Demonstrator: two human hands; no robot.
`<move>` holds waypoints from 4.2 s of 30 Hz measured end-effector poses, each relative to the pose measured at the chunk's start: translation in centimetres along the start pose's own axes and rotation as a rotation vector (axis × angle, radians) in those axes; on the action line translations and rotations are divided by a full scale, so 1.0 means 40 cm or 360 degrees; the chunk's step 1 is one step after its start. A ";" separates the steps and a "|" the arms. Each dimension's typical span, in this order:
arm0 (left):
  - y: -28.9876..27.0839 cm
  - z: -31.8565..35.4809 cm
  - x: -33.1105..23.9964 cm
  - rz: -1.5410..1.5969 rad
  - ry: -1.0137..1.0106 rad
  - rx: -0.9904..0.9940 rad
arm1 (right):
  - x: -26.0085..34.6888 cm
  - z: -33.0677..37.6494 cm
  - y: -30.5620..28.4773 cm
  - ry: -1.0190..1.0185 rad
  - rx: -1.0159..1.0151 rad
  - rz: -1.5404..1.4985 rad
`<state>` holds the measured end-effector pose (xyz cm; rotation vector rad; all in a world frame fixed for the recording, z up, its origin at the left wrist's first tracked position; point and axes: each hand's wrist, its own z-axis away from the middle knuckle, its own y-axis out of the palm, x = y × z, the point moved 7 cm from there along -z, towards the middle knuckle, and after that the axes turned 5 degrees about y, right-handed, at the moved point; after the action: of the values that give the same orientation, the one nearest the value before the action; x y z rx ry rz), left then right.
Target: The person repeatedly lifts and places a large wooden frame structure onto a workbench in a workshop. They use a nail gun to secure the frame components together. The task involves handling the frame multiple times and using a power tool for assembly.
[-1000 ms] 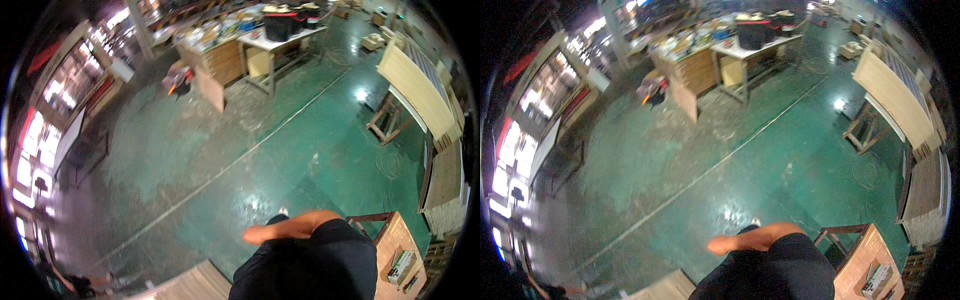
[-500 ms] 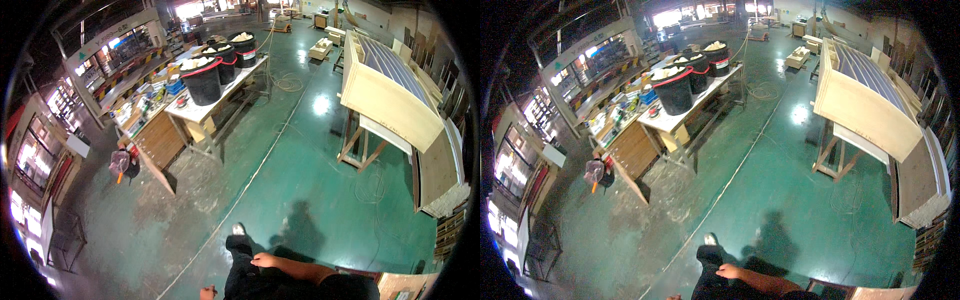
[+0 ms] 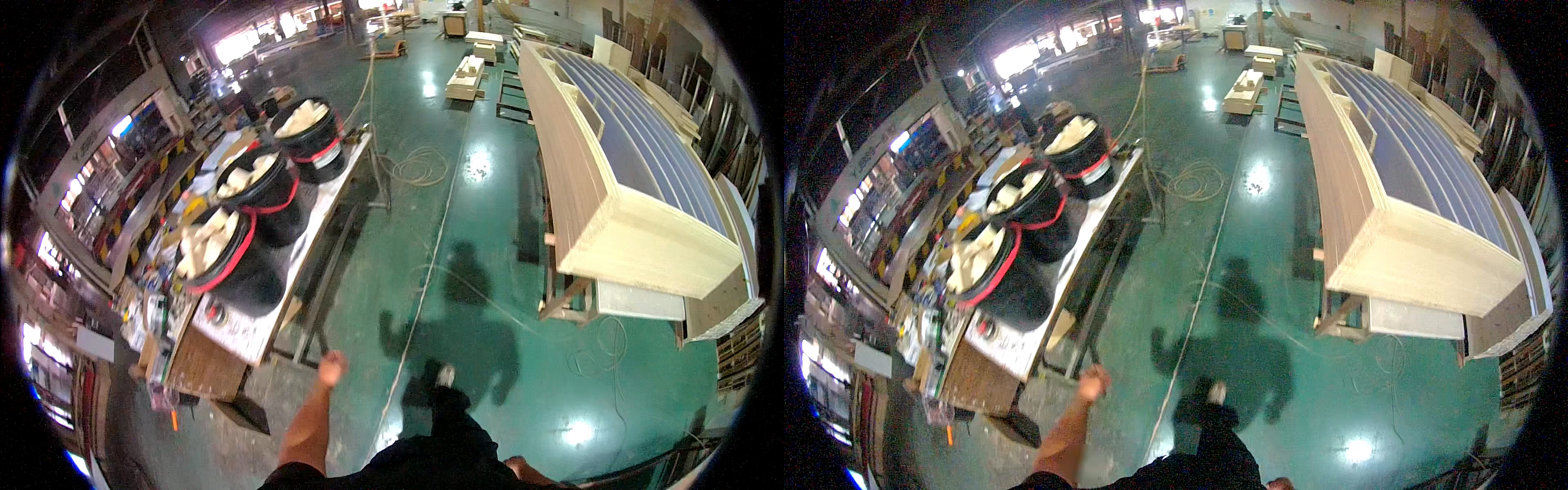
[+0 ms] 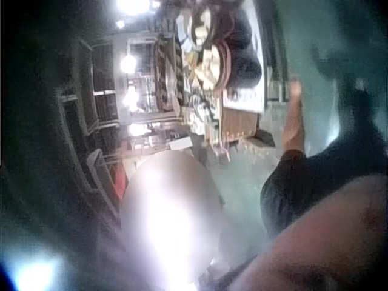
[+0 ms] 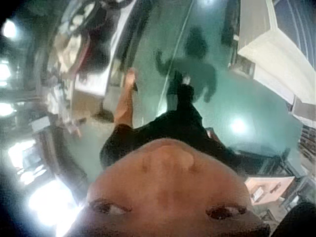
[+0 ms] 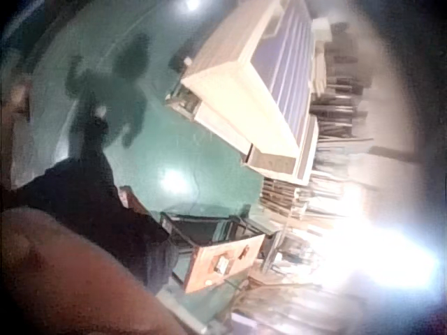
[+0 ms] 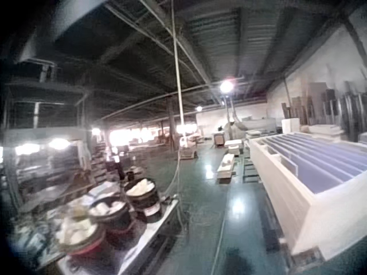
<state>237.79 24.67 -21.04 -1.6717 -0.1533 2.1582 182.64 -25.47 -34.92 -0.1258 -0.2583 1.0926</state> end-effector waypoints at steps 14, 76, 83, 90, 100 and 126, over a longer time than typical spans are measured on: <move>0.574 -1.080 -0.306 -0.0375 -0.0892 0.0589 | 0.116 -0.483 -2.221 -0.0157 -0.0588 -0.1598; 4.056 -4.894 -4.632 0.2517 0.3109 0.2924 | -1.085 -1.202 -6.684 0.1161 -0.1688 -0.3645; 4.449 -4.742 -4.775 0.3204 0.2630 0.3452 | -1.283 -1.107 -6.884 0.1717 -0.2038 -0.3394; 4.769 -4.247 -4.648 0.2844 0.1910 0.4093 | -1.395 -0.634 -6.984 0.1674 -0.1495 -0.3085; 4.946 -3.741 -4.302 0.1518 0.3945 0.3854 | -1.466 0.234 -6.949 0.4378 -0.1343 -0.1781; 4.935 -3.510 -4.168 0.2291 0.4605 0.4089 | -1.508 0.217 -6.744 0.4177 -0.0651 -0.2173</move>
<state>355.65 -240.58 26.12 0.3185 -2.4274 2.0595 386.10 -202.57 26.01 -1.3093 1.6000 -1.0467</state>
